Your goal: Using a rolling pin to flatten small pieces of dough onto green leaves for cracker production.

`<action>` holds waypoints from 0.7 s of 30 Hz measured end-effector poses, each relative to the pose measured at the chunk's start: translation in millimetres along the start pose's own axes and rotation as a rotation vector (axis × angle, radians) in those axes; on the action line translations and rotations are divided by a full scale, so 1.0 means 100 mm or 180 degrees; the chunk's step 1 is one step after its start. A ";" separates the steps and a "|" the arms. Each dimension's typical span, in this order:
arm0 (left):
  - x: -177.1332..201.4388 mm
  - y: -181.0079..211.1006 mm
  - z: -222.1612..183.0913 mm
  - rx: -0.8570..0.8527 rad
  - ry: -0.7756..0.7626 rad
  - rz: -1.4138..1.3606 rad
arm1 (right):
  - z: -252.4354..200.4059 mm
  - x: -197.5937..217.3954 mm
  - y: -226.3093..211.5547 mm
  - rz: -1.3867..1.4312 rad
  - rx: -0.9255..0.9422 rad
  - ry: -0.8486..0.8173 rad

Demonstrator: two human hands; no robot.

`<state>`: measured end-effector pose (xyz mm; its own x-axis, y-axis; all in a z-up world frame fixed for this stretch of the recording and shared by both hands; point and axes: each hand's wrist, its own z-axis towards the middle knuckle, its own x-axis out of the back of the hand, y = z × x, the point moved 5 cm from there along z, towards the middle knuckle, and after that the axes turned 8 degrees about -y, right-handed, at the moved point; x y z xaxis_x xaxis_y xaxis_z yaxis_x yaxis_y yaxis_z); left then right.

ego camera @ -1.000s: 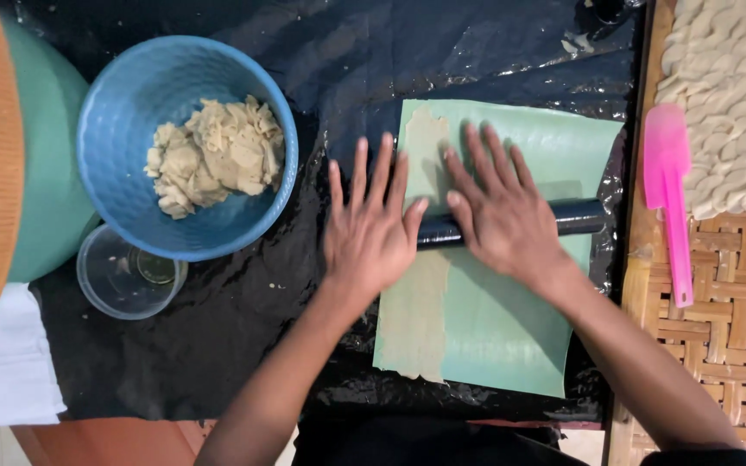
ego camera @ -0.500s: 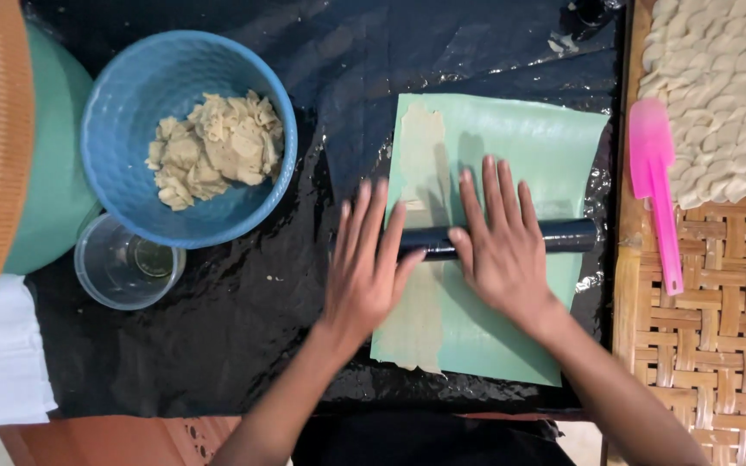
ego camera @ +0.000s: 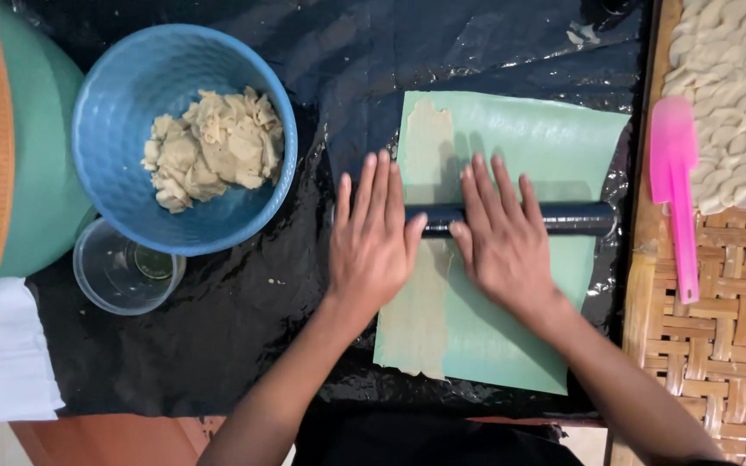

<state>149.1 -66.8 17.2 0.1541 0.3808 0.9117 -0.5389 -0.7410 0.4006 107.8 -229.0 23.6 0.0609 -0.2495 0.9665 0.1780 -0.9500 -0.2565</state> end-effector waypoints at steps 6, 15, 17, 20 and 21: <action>-0.06 -0.25 0.64 0.0274 -0.0572 0.0332 | 0.55 0.07 0.23 -0.0128 0.0013 -0.0099; 0.03 -0.16 0.39 -0.0010 -0.0279 0.0398 | 0.33 0.02 0.08 -0.0182 -0.0177 0.0059; 0.02 -0.01 -0.02 -0.0151 0.0009 0.0037 | 0.08 -0.01 -0.01 -0.0148 -0.0243 0.0028; -0.08 0.11 -0.51 -0.0201 0.0137 -0.0220 | -0.15 -0.05 -0.09 -0.0014 -0.0282 -0.0012; -0.16 0.13 -0.65 -0.0117 -0.0015 -0.0133 | -0.22 -0.05 -0.11 0.0065 -0.0260 -0.0025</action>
<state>85.9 -46.4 2.3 0.1810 0.4084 0.8947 -0.5620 -0.7035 0.4349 84.2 -221.3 21.4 0.0714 -0.2677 0.9609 0.0959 -0.9570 -0.2737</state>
